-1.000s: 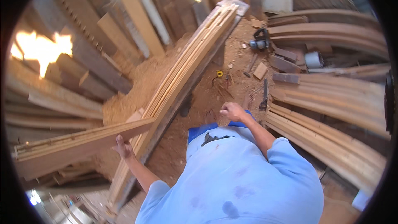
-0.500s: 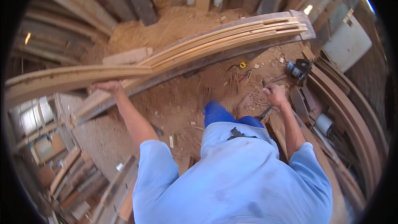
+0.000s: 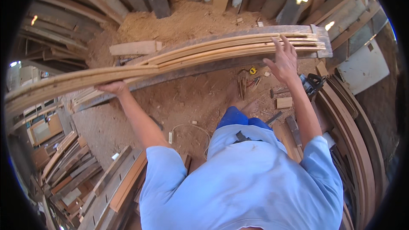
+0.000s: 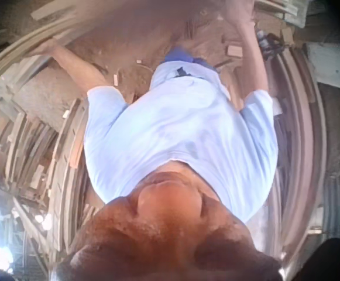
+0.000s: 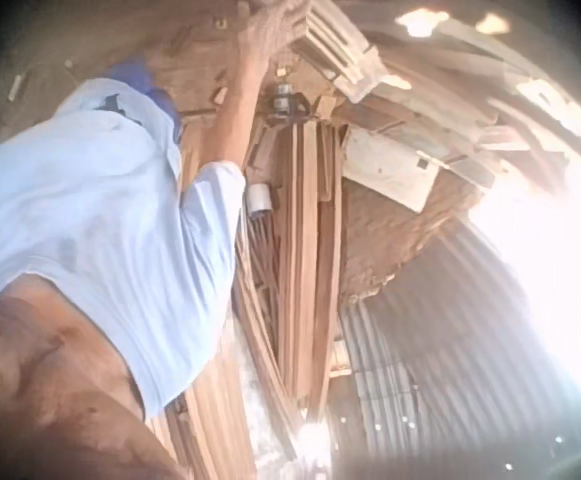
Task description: The person tests the fit of wooden planks in pre-cut mortise slots, marks dimensions with a pencil, and uses a mallet and chisel to refine the wood surface.
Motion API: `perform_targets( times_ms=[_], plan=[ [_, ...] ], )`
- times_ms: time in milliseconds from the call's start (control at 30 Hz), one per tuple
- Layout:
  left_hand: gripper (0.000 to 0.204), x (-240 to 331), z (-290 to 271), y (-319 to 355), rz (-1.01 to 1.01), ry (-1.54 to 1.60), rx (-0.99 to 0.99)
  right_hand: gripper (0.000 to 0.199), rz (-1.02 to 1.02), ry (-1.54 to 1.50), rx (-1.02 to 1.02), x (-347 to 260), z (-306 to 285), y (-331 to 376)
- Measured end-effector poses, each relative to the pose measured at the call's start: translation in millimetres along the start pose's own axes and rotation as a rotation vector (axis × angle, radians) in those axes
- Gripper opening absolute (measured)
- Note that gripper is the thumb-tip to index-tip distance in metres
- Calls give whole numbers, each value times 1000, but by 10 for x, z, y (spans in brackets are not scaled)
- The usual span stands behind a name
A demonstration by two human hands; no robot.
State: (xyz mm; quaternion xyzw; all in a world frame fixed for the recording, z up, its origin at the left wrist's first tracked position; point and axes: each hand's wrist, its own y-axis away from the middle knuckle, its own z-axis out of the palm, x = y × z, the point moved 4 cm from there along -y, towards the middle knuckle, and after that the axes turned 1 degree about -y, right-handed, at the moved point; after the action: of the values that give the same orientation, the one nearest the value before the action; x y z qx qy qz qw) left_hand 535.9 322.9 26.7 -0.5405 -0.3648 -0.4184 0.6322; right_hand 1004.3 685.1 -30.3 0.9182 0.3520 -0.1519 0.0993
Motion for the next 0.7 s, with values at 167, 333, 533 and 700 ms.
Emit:
perform_targets(
  times_ms=[167, 333, 533, 700],
  plan=[
    [94, -8, -35, -62, 16, -18, -44, 83, -50, 237, -203, 81, 371, -657],
    [96, 258, 114, -315, 70, -41, -118, 83, -119, 177, -185, 136, 599, -601],
    [95, 1103, 1021, -678, 71, -90, -153, 81, -116, 201, -157, 175, 600, -637],
    [84, 869, 1465, -263, -374, -93, -469, 88, 8, 217, -328, 7, 429, -741]
  ],
)
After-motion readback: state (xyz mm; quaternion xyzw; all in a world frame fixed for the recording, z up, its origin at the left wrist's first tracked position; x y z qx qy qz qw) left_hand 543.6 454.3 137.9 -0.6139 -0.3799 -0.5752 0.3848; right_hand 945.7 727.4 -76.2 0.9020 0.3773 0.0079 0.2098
